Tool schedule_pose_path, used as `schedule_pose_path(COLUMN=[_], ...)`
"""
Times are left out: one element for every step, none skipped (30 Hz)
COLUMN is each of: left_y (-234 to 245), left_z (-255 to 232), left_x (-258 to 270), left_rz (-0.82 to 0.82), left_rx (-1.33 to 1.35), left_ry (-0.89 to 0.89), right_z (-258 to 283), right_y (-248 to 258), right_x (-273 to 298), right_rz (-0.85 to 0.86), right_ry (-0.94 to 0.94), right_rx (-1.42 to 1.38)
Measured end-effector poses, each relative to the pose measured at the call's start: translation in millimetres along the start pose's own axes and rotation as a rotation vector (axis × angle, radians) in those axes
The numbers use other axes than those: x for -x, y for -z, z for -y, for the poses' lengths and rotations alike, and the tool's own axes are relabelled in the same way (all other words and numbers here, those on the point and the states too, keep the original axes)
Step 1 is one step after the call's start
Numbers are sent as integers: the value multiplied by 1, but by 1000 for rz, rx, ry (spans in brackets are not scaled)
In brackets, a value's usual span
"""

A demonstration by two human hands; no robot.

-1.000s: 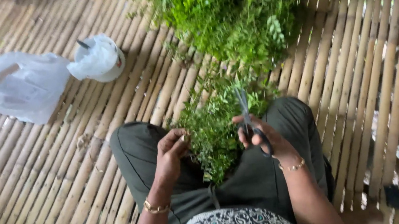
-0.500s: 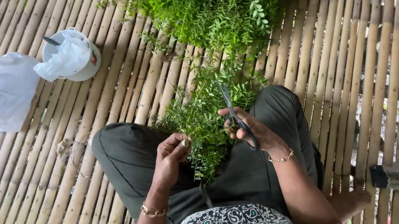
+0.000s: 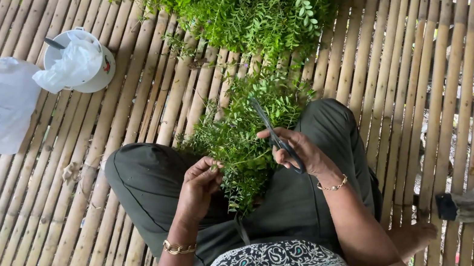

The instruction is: Cutting small stems from a bunch of green plants using scissors while sitting on a bamboo floor.

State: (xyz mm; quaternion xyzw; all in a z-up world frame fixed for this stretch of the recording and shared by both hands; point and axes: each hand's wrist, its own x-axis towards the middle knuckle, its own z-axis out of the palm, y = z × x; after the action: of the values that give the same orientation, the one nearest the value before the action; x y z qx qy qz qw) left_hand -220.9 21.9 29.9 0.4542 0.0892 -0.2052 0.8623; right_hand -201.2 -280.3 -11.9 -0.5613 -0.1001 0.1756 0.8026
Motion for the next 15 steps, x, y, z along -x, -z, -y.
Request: schedule_pose_path(left_y=[1, 2, 3, 5, 6, 7, 6, 4, 3, 3, 2, 2, 1, 1, 2], left_z=[0, 0, 0, 1, 1, 1, 0, -1, -2, -3, -4, -4, -4, -5, -6], left_x=[0, 0, 0, 2, 2, 2, 4, 6, 8, 8, 9, 10, 10, 10, 12], left_rz=[-1, -4, -5, -5, 0, 5, 5, 8, 13, 14, 23, 32, 34, 34, 30], left_rx=[1, 41, 82, 82, 102, 121, 120, 123, 126, 124, 117, 111, 111, 110, 110], left_ry=[-2, 32, 67, 66, 90, 114, 116, 135, 154, 156, 165, 173, 174, 180, 183], right_z=[9, 17, 26, 22, 18, 14, 25, 35, 46, 43, 40, 38, 39, 41, 42], right_y=[-4, -8, -12, -13, -15, -16, -19, -22, -26, -23, -19, -16, -17, -19, -21], right_x=[2, 4, 6, 6, 5, 3, 5, 6, 8, 8, 10, 11, 12, 13, 15], right_rz=[2, -21, -46, -45, -28, -12, -13, -9, -5, -8, 16, 41, 39, 47, 60], right_ry=[0, -27, -53, -53, -55, -58, -58, -54, -50, -49, -46, -43, -42, -62, -83], right_rx=[0, -7, -15, -15, -28, -42, -43, 4, 52, 51, 53, 56, 57, 35, 11])
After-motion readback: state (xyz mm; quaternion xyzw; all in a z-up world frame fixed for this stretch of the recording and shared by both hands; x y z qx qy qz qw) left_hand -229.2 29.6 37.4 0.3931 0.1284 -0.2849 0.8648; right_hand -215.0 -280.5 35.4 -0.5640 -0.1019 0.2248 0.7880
